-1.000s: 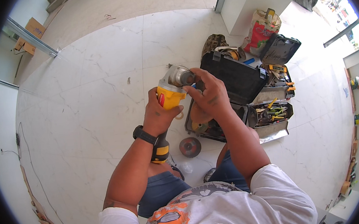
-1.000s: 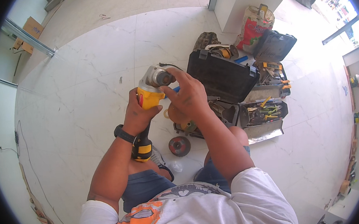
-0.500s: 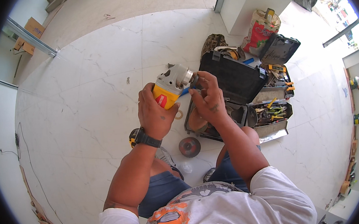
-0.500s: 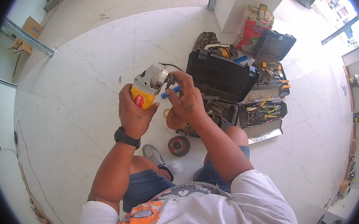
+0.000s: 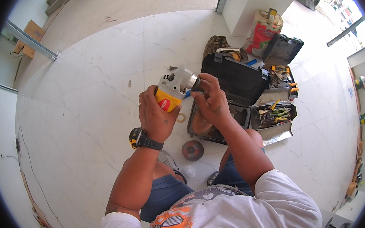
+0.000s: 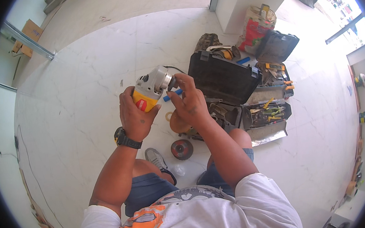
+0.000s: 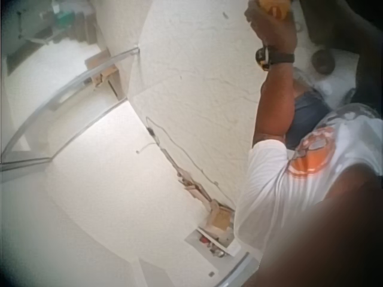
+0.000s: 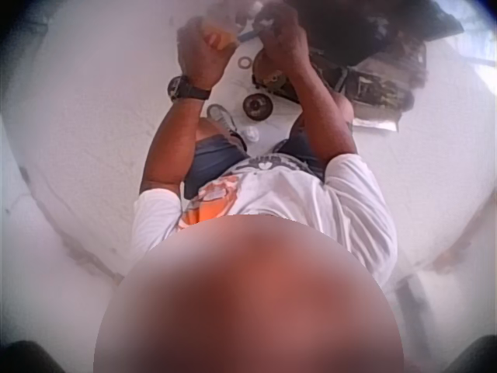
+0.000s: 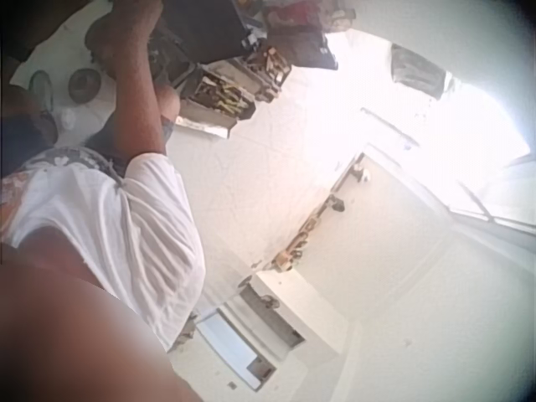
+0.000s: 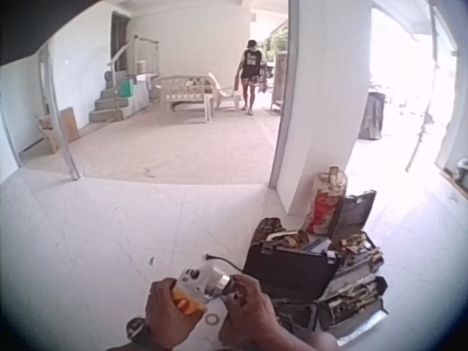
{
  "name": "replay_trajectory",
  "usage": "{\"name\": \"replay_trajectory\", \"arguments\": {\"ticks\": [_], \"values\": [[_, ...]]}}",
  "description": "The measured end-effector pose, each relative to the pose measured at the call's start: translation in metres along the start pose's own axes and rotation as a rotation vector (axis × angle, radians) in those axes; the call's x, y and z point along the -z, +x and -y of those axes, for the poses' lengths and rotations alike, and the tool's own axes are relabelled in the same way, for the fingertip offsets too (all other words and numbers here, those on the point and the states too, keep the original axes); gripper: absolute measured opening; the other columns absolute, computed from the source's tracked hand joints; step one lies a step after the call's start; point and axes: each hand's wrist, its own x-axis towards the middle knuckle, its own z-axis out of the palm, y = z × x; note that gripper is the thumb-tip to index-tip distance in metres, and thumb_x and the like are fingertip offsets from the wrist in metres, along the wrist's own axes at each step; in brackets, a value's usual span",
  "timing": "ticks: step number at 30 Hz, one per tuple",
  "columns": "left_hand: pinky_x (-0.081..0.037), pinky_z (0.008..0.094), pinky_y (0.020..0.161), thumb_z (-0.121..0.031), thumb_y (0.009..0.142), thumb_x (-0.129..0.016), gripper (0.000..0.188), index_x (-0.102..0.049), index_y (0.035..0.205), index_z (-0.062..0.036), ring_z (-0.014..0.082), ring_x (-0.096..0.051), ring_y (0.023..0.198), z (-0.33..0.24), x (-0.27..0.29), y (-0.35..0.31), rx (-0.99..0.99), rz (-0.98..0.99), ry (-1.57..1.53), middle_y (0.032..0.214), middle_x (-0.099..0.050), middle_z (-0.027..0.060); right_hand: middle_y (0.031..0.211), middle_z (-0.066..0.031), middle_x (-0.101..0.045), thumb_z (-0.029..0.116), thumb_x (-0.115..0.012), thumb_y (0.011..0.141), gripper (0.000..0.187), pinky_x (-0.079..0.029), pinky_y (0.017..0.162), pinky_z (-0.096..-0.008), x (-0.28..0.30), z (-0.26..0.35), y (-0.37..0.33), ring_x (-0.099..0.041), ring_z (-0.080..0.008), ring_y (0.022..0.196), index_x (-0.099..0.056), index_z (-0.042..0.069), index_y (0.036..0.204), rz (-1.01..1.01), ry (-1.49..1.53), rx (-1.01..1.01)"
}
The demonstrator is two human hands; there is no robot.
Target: The person opens a toolbox, retrieves an angle grinder and a grinding disc, and installs the disc onto the grinder. They use a wrench to tighten the nut securing the disc, then walk toward another person while holding the assembled tool.
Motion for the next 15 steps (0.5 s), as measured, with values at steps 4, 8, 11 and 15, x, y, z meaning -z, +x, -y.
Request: {"name": "replay_trajectory", "arguments": {"ticks": [4,8,11,15], "values": [[-0.050,0.0503,0.092,-0.014,0.066,-0.096,0.087,-0.045,0.136,-0.0042,0.0402,-0.059,0.109,0.000,0.000,0.001,0.025,0.049,-0.007,0.118,-0.056,0.0184,0.124,-0.0222,-0.073,0.012,-0.076,0.091,0.057,-0.053,0.068,-0.0334,-0.004,-0.005,0.002,-0.062,-0.0176,0.063,-0.047,0.007,0.140,-0.001,0.083,-0.037],[-0.050,0.0506,0.092,-0.014,0.066,-0.096,0.087,-0.045,0.136,-0.0044,0.0407,-0.059,0.109,0.000,0.001,0.001,0.003,0.050,0.011,0.118,-0.057,0.0185,0.125,-0.0234,-0.073,0.013,-0.075,0.093,0.057,-0.054,0.072,-0.0329,-0.006,-0.013,0.000,-0.065,-0.0175,0.067,-0.047,0.006,0.141,0.003,0.165,-0.091],[-0.050,0.0505,0.091,-0.014,0.066,-0.096,0.088,-0.045,0.137,-0.0046,0.0406,-0.059,0.109,-0.001,0.000,0.000,0.007,0.051,0.026,0.118,-0.057,0.0185,0.125,-0.0224,-0.073,0.015,-0.074,0.095,0.056,-0.055,0.078,-0.0340,-0.003,-0.018,0.001,-0.070,-0.0209,0.076,-0.046,0.006,0.143,0.043,0.219,-0.100],[-0.051,0.0504,0.091,-0.013,0.066,-0.096,0.088,-0.045,0.137,-0.0045,0.0404,-0.059,0.109,-0.001,0.001,-0.001,0.007,0.048,0.033,0.118,-0.057,0.0185,0.126,-0.0217,-0.073,0.018,-0.071,0.099,0.052,-0.055,0.091,-0.0360,-0.001,-0.019,0.002,-0.072,-0.0235,0.098,-0.047,0.005,0.144,0.107,0.236,-0.125]]}}
